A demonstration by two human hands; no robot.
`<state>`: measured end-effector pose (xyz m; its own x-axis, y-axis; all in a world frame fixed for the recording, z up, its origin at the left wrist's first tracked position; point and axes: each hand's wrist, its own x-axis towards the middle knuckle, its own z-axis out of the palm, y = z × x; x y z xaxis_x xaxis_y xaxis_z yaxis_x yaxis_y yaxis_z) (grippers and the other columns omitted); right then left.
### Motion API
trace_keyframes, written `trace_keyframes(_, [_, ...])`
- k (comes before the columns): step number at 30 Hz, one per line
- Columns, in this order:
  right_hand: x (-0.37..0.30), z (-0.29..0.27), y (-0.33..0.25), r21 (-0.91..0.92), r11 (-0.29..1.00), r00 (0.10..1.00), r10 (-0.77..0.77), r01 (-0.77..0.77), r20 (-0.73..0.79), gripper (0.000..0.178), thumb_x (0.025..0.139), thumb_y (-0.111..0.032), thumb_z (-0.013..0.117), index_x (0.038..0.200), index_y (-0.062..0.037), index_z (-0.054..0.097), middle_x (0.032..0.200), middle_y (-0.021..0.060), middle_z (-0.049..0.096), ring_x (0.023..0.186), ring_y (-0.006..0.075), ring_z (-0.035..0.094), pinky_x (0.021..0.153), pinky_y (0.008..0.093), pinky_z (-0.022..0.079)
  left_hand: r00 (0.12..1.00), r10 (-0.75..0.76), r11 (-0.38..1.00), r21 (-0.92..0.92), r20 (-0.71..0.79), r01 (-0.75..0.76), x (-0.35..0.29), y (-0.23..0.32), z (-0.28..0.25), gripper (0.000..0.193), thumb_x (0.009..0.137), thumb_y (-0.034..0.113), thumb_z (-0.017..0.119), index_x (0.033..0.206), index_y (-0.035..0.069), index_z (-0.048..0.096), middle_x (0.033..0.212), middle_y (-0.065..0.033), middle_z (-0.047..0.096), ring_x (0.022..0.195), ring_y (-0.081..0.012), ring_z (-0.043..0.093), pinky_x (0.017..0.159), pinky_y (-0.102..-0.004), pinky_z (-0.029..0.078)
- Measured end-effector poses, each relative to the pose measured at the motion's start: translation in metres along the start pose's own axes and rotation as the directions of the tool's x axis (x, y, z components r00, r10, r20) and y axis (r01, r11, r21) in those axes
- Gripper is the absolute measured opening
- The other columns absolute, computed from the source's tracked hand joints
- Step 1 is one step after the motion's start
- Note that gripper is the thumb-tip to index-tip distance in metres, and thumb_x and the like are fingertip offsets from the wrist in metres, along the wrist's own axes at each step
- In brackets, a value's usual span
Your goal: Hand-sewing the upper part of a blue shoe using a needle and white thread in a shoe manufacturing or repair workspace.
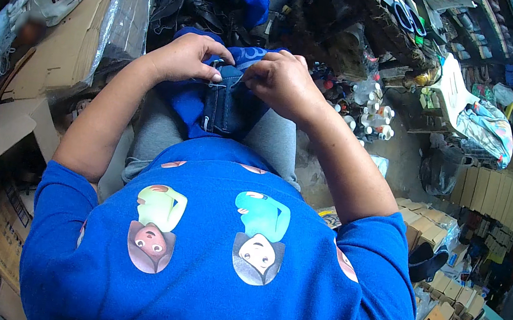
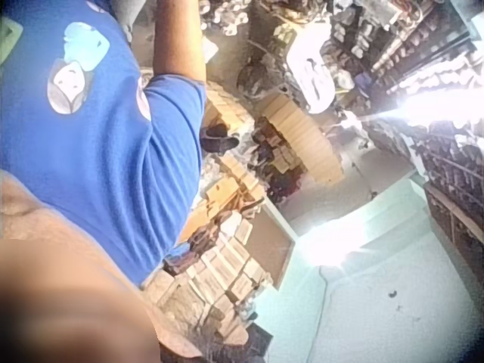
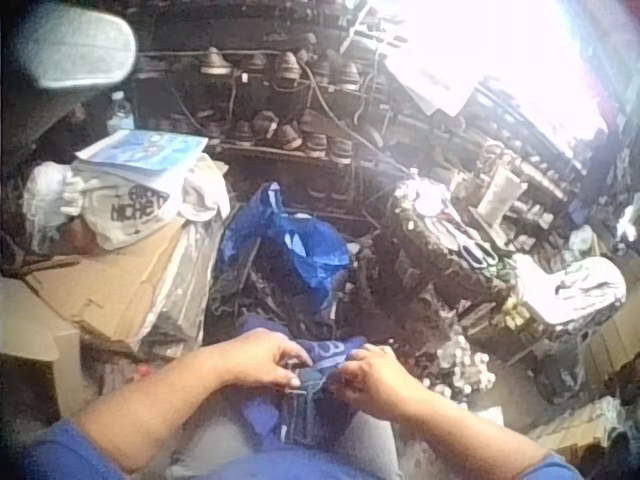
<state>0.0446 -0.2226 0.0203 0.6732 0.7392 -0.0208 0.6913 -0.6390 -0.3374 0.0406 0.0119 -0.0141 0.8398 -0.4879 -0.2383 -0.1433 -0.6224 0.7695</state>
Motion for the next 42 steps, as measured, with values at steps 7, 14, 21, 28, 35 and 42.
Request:
trace_keyframes(7, [0.002,0.015,0.028,0.642,0.722,0.964,0.144,-0.258,0.226,0.012,0.081,-0.012,0.070,0.093,-0.0092,0.072,0.089,0.0076,0.064,0.093,0.0210,0.060,0.084,0.0335,0.048,0.988,0.094,0.994,0.040,0.124,-0.099,0.012,0.000,-0.008,0.044,0.073,0.016,0.075,0.116,0.009,0.066,0.098,-0.0134,0.066,0.092,-0.0252,0.063,0.084,-0.0351,0.048])
trace_keyframes(14, [0.006,0.006,0.013,0.104,0.989,0.994,-0.108,0.106,0.018,0.014,0.076,-0.011,0.069,0.090,-0.0105,0.071,0.089,0.0067,0.064,0.090,0.0253,0.060,0.079,0.0364,0.046,0.979,0.136,0.989,0.030,0.150,-0.142,0.015,-0.006,-0.004,0.041,0.071,0.015,0.077,0.111,0.010,0.069,0.089,-0.0110,0.063,0.084,-0.0249,0.060,0.077,-0.0354,0.048])
trace_keyframes(21, [-0.016,0.001,0.004,0.051,0.998,0.999,-0.029,0.028,0.016,0.012,0.076,-0.019,0.068,0.087,-0.0191,0.072,0.083,0.0022,0.064,0.091,0.0218,0.059,0.088,0.0407,0.036,0.980,0.140,0.989,0.022,0.143,-0.144,0.015,0.008,0.001,0.042,0.068,0.016,0.080,0.108,0.009,0.070,0.087,-0.0094,0.061,0.081,-0.0234,0.059,0.075,-0.0346,0.047])
trace_keyframes(28, [-0.007,0.002,0.003,-0.001,0.999,0.998,-0.044,0.044,0.036,0.012,0.077,-0.016,0.068,0.089,-0.0158,0.072,0.087,0.0041,0.065,0.091,0.0230,0.060,0.088,0.0416,0.041,0.972,0.185,0.983,-0.028,0.145,-0.183,0.019,0.001,0.002,0.042,0.068,0.014,0.078,0.108,0.008,0.069,0.086,-0.0086,0.060,0.080,-0.0219,0.058,0.074,-0.0336,0.047])
trace_keyframes(35, [-0.008,0.017,0.025,0.611,0.770,0.980,0.095,-0.184,0.175,0.014,0.082,-0.006,0.069,0.095,-0.0082,0.072,0.091,0.0023,0.064,0.094,0.0173,0.058,0.087,0.0315,0.046,0.977,0.114,0.990,-0.105,0.178,-0.096,0.018,-0.002,0.001,0.041,0.068,0.014,0.078,0.107,0.008,0.070,0.083,-0.0062,0.058,0.078,-0.0197,0.056,0.072,-0.0323,0.046])
trace_keyframes(42, [-0.007,0.039,0.026,0.756,0.532,0.925,0.234,-0.380,0.300,0.013,0.081,-0.007,0.073,0.093,-0.0051,0.072,0.090,0.0006,0.066,0.089,0.0102,0.059,0.083,0.0263,0.047,0.988,0.113,0.985,-0.141,0.109,-0.098,0.024,-0.010,0.012,0.031,0.068,0.010,0.078,0.097,0.005,0.070,0.083,-0.0045,0.058,0.078,-0.0172,0.056,0.072,-0.0306,0.045])
